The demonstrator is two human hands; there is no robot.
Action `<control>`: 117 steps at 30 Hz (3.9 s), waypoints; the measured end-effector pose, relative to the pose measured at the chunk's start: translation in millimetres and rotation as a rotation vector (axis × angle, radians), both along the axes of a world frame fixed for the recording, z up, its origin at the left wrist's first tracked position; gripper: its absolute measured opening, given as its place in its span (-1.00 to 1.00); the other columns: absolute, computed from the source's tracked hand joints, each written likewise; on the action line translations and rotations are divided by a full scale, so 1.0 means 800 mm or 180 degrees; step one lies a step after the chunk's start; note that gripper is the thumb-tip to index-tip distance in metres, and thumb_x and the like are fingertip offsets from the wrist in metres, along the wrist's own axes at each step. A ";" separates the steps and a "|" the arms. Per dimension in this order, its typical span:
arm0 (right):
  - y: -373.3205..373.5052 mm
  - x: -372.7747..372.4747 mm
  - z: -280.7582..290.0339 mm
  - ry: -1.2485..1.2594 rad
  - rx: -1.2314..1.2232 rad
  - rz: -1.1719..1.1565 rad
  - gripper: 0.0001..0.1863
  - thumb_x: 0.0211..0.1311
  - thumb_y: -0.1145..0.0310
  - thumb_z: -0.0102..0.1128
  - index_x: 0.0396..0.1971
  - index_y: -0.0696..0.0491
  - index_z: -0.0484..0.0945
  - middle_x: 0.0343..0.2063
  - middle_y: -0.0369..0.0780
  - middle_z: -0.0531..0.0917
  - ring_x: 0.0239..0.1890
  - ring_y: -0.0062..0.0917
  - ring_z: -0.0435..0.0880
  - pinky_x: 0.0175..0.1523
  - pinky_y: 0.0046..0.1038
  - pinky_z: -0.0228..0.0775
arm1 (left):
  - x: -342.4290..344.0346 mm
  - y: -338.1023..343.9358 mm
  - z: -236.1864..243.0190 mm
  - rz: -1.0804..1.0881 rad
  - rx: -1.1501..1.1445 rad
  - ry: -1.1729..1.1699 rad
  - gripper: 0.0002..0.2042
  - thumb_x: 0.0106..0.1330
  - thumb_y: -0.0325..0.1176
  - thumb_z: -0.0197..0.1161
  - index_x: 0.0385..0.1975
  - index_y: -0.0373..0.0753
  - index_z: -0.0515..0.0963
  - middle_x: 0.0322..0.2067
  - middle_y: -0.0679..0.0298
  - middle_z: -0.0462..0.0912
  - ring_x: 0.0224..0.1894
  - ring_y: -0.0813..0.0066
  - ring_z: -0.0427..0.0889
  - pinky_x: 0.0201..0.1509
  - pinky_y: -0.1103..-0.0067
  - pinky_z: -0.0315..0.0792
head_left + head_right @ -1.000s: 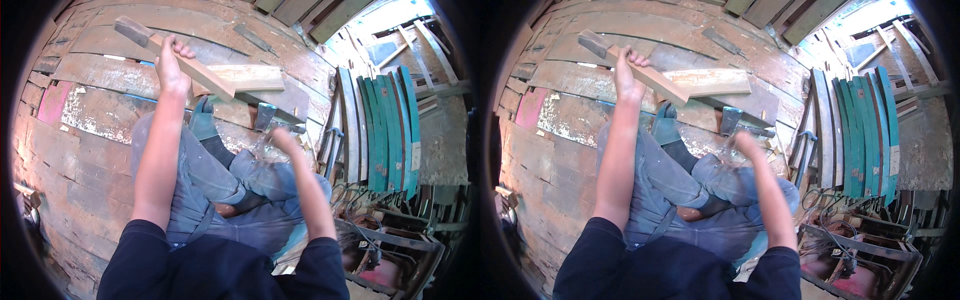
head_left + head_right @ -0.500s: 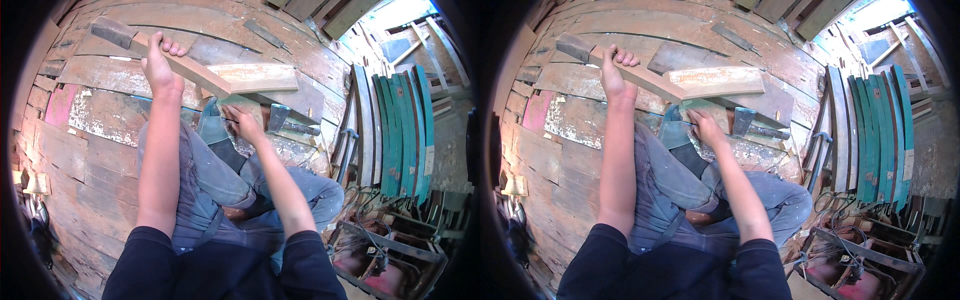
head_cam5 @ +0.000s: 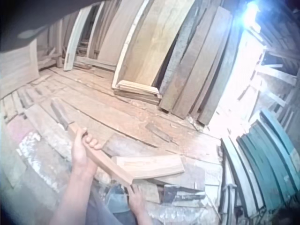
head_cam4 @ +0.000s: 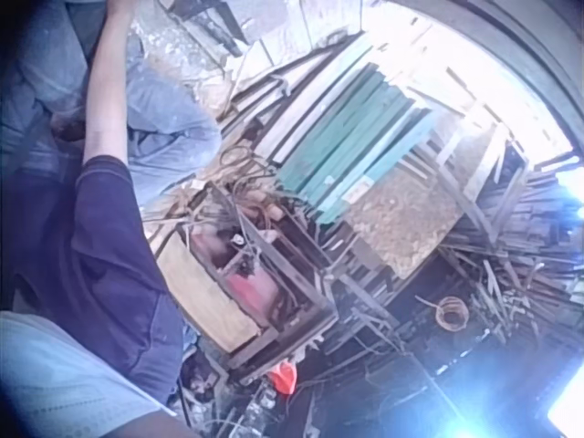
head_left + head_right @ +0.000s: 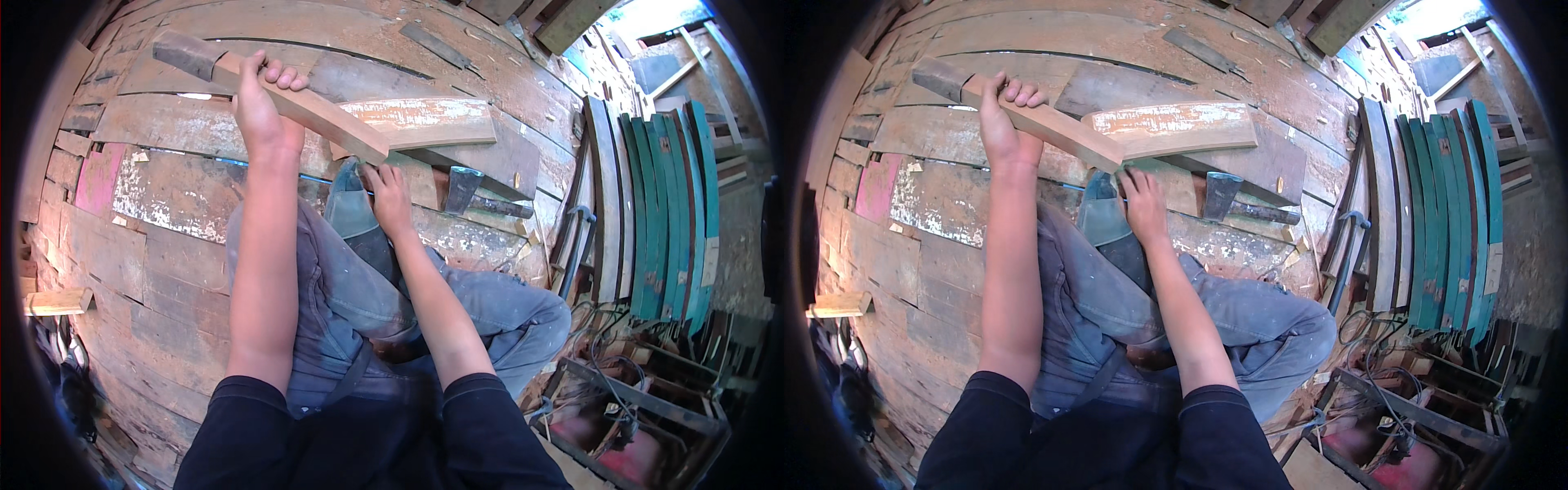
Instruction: Shaping and fitting wooden pieces using a hammer and a hatchet while sitting on the floor.
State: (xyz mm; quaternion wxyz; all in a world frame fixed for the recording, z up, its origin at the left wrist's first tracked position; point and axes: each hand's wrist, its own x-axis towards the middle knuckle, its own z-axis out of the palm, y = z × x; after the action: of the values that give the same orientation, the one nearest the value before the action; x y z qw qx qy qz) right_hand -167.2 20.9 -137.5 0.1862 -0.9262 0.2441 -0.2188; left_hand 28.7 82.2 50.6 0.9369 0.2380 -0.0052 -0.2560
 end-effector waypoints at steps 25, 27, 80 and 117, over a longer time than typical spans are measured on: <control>-0.038 -0.017 0.012 0.0728 -0.0152 -0.0524 -0.54 0.01 0.48 0.25 0.00 -0.04 0.45 -0.07 -0.13 0.50 -0.07 -0.17 0.51 -0.04 -0.21 0.48 | -0.014 -0.006 -0.004 -0.0187 0.0141 -0.0121 -0.84 0.35 -0.38 0.07 -0.43 -0.16 0.22 -0.58 0.43 0.18 -0.53 0.64 0.22 -0.47 0.65 0.23; -0.035 -0.015 0.019 0.0589 0.0056 -0.0545 -0.56 0.01 0.49 0.26 -0.04 -0.01 0.45 -0.09 -0.14 0.52 -0.13 -0.15 0.52 -0.05 -0.23 0.49 | -0.015 -0.006 -0.004 -0.0139 0.0150 -0.0109 -0.84 0.35 -0.38 0.06 -0.43 -0.16 0.23 -0.58 0.43 0.18 -0.53 0.64 0.22 -0.47 0.65 0.23; -0.150 -0.268 0.095 0.1040 -0.0251 -0.0814 -0.50 -0.09 0.37 0.43 -0.05 0.02 0.52 -0.09 -0.16 0.47 0.02 -0.23 0.40 0.12 -0.22 0.32 | -0.017 -0.022 -0.019 -0.0532 0.0055 0.0056 -0.81 0.36 -0.39 0.03 -0.49 -0.16 0.22 -0.61 0.43 0.20 -0.54 0.64 0.24 -0.46 0.65 0.25; 0.034 -0.310 0.181 -0.1766 0.2433 -0.2260 -0.91 0.37 0.42 0.08 -0.32 0.11 0.41 -0.62 -0.37 0.41 -0.73 -0.74 0.32 -0.69 -0.64 0.12 | -0.030 -0.015 -0.038 -0.0287 0.0389 -0.0090 -0.83 0.29 -0.38 0.16 -0.38 -0.24 0.28 -0.58 0.38 0.30 -0.56 0.61 0.30 -0.52 0.60 0.31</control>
State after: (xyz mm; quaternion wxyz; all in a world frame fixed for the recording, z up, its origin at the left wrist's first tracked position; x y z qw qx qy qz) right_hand -414.8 47.8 7.5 0.4791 -0.5631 0.5429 -0.3983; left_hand 4.9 70.5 20.0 0.9080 0.2979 -0.0136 -0.2945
